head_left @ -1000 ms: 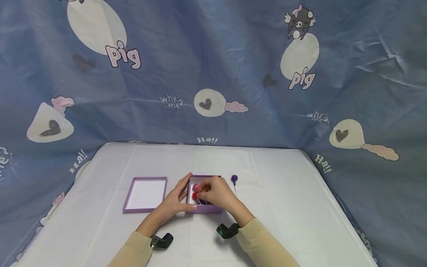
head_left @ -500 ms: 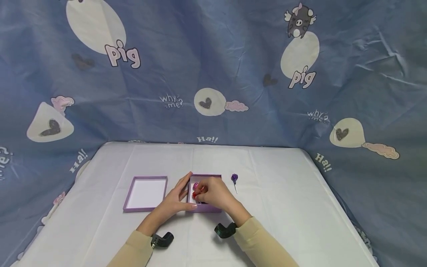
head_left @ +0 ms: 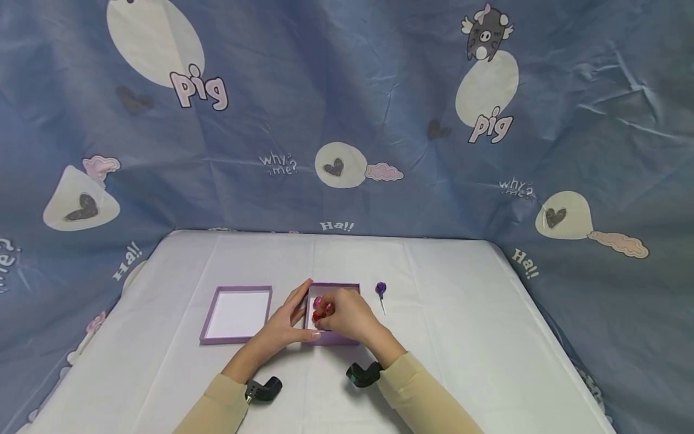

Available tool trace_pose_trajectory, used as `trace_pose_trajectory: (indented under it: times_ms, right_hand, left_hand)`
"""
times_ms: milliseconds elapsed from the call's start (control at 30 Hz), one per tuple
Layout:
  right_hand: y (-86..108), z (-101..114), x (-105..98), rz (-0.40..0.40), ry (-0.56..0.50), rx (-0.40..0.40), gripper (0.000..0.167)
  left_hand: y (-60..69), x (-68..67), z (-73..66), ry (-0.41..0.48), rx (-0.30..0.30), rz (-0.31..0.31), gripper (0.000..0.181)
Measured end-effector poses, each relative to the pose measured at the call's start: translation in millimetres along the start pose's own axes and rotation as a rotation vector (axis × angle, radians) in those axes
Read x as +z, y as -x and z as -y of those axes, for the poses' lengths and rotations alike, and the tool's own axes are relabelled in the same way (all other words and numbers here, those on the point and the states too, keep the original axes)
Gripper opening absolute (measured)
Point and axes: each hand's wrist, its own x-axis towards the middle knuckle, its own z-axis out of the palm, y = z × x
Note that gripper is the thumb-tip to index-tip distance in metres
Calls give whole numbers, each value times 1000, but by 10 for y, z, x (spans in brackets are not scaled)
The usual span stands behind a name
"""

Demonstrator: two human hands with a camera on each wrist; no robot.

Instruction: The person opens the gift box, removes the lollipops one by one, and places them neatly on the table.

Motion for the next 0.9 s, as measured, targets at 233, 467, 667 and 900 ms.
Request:
trace_pose_trajectory:
  times_ms: [233, 467, 667, 900]
  right_hand:
    - [-18, 10, 38, -16, 55, 31, 19]
    - [-20, 20, 36, -33, 63, 36, 16]
    - [-25, 2, 16, -63, 31, 42, 16]
    - [-15, -15, -37, -74, -29, 58, 13]
  left_hand:
    - [0, 1, 1, -4, 0, -5, 109]
    - [0, 2, 9, -1, -7, -8, 108]
    - [3, -2, 6, -7, -16, -13, 109]
    - [-8, -1, -14, 0, -4, -8, 109]
